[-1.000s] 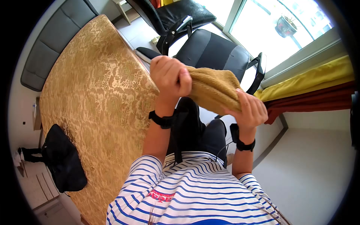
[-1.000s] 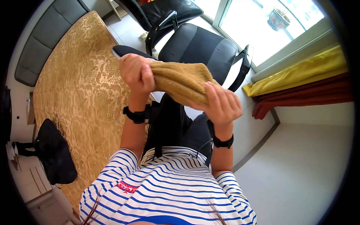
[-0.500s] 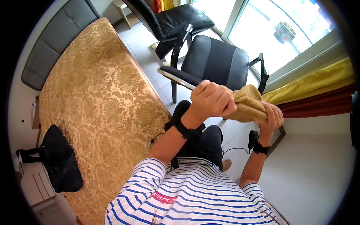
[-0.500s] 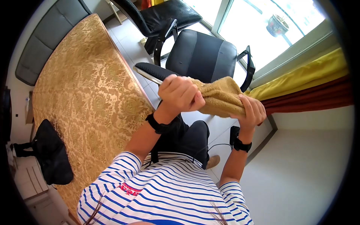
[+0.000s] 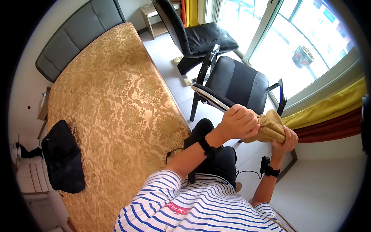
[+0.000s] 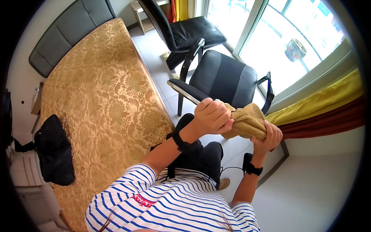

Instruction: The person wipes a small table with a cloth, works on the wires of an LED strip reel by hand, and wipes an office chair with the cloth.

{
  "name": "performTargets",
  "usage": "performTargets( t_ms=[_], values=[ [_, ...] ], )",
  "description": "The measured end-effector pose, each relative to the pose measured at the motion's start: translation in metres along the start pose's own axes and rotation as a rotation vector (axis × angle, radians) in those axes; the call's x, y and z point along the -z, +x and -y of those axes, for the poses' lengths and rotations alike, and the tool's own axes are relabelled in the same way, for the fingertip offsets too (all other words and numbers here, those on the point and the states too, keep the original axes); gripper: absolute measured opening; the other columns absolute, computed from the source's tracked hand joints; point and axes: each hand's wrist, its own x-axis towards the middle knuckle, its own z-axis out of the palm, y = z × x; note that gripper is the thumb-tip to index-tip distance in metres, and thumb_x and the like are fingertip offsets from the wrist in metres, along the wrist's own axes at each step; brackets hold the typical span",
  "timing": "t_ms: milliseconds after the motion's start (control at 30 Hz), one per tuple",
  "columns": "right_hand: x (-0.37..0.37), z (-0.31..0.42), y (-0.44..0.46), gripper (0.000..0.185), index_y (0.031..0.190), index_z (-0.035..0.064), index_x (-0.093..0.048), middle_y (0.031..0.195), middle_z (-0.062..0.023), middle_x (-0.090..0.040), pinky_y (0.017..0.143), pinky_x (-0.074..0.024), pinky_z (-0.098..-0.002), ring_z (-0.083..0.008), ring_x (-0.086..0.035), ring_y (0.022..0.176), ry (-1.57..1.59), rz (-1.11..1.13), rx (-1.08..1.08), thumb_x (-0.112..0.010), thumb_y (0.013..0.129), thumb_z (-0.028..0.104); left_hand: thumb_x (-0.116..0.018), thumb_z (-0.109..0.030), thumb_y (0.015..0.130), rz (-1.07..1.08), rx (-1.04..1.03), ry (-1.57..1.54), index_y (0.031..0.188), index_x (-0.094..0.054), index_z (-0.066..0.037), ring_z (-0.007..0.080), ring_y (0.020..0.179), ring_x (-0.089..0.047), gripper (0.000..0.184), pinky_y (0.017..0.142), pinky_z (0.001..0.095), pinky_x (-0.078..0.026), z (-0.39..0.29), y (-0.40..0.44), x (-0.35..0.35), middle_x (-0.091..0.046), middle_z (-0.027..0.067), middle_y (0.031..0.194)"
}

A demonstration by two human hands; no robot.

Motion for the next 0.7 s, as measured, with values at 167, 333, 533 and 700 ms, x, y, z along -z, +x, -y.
performTargets(
  t_ms=[167,333,533,700],
  values=[
    [0.001,0.031,0.009,0.059,0.106,0.0067,-0.059,0.098,-0.0092,-0.062,0.087,-0.0427,-0.0422,-0.0293,-0.058,0.093,-0.045,-0.019,-0.136,-0.047,0.090,0.063,-0.061,-0.032,0.085,0.098,-0.053,0.035,0.088,-0.060,-0.008,0.0235,0.084,-0.059,0.024,0.077,0.0342,-0.045,0.002,-0.004,0.008,-0.060,0.0079,0.083],
    [0.007,0.065,0.033,0.049,0.102,0.0046,-0.057,0.094,-0.0110,-0.059,0.087,-0.0392,-0.0446,-0.0314,-0.055,0.093,-0.023,0.120,-0.073,-0.044,0.094,0.052,-0.062,-0.032,0.088,0.133,-0.034,-0.034,0.100,-0.060,-0.004,0.0246,0.093,-0.058,0.031,0.082,0.0346,-0.046,0.002,-0.008,0.016,-0.061,0.0104,0.096],
    [-0.028,0.142,0.061,0.041,0.094,0.0028,-0.054,0.090,-0.0131,-0.055,0.083,-0.0361,-0.0432,-0.0314,-0.050,0.087,-0.034,0.150,-0.248,-0.032,0.098,0.037,-0.055,-0.018,0.089,0.080,0.071,-0.160,0.106,-0.059,-0.003,0.0221,0.109,-0.059,0.023,0.098,0.0332,-0.042,0.015,-0.027,0.023,-0.064,0.0095,0.105],
    [-0.059,0.191,0.087,0.040,0.094,0.0047,-0.054,0.088,-0.0133,-0.053,0.077,-0.0383,-0.0446,-0.0309,-0.051,0.083,0.103,0.163,-0.080,-0.036,0.092,0.040,-0.055,-0.021,0.092,-0.192,0.398,-0.524,0.106,-0.058,-0.004,0.0225,0.106,-0.064,0.022,0.102,0.0402,-0.037,0.047,-0.057,0.038,-0.066,0.0109,0.108]
  ],
)
